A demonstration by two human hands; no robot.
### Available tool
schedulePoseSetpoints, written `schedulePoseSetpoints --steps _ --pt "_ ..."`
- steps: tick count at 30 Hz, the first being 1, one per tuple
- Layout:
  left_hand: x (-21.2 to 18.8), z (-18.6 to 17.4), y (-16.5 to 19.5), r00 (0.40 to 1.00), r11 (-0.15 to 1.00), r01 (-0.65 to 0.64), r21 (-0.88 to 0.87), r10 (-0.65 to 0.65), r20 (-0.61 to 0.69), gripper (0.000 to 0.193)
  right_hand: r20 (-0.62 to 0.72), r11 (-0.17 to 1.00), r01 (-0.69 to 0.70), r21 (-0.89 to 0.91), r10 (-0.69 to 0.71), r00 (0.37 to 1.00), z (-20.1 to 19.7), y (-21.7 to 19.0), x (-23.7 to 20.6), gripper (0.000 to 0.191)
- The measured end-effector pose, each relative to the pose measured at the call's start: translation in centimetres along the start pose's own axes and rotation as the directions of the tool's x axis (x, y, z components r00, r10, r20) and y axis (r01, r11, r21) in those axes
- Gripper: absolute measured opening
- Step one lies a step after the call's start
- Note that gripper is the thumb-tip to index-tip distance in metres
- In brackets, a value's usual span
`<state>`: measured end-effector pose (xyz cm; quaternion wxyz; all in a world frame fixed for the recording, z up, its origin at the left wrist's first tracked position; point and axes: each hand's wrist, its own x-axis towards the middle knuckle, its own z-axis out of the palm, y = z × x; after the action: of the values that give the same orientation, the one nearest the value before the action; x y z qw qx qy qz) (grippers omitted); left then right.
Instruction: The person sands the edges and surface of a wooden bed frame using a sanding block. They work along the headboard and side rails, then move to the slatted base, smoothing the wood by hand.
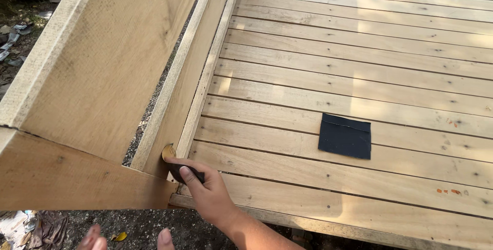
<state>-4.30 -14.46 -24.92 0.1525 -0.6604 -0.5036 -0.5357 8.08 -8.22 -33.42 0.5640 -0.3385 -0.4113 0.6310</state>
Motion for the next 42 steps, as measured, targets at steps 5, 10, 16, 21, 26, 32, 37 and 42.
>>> schedulePoseSetpoints --steps 5,10,16,21,26,32,37,42 --pt "3.3 4.3 2.5 0.861 0.969 -0.223 0.107 0.144 0.489 0.069 0.165 0.996 -0.093 -0.010 0.093 0.982 -7.5 -3.8 1.4 0.017" --pt "6.8 8.3 2.8 0.231 0.686 0.616 0.386 -0.626 0.744 0.027 0.179 1.000 -0.021 -0.004 0.022 0.984 -12.1 -6.5 3.3 0.018" --pt "5.6 8.1 -0.6 0.613 0.869 -0.444 0.219 0.116 0.781 0.019 -0.177 0.894 -0.140 -0.426 0.070 0.982 -17.7 -7.5 5.9 0.028" --pt "2.2 7.3 -5.0 0.488 0.524 -0.767 0.370 0.103 0.867 0.066 -0.078 0.615 -0.100 -0.782 0.063 0.995 -20.6 -7.4 7.8 0.030" --pt "1.5 7.5 -5.6 0.496 0.382 -0.804 0.456 0.007 0.868 0.067 -0.012 0.133 -0.013 -0.991 0.008 1.000 -21.4 -6.7 10.6 0.056" --pt "4.3 14.5 -4.7 0.280 0.247 -0.917 0.312 -0.158 0.947 0.074 -0.053 -0.178 -0.037 -0.983 0.083 0.995 -20.7 -7.3 15.6 0.074" --pt "9.2 26.9 -5.4 0.248 0.189 -0.947 0.261 -0.093 0.964 0.065 -0.135 -0.152 -0.115 -0.982 0.128 0.983 -20.1 -8.0 17.5 0.079" --pt "15.7 40.0 -5.5 0.250 0.189 -0.948 0.254 -0.046 0.967 0.060 0.030 -0.168 -0.002 -0.986 -0.186 0.982 -20.4 -6.8 16.9 0.079"
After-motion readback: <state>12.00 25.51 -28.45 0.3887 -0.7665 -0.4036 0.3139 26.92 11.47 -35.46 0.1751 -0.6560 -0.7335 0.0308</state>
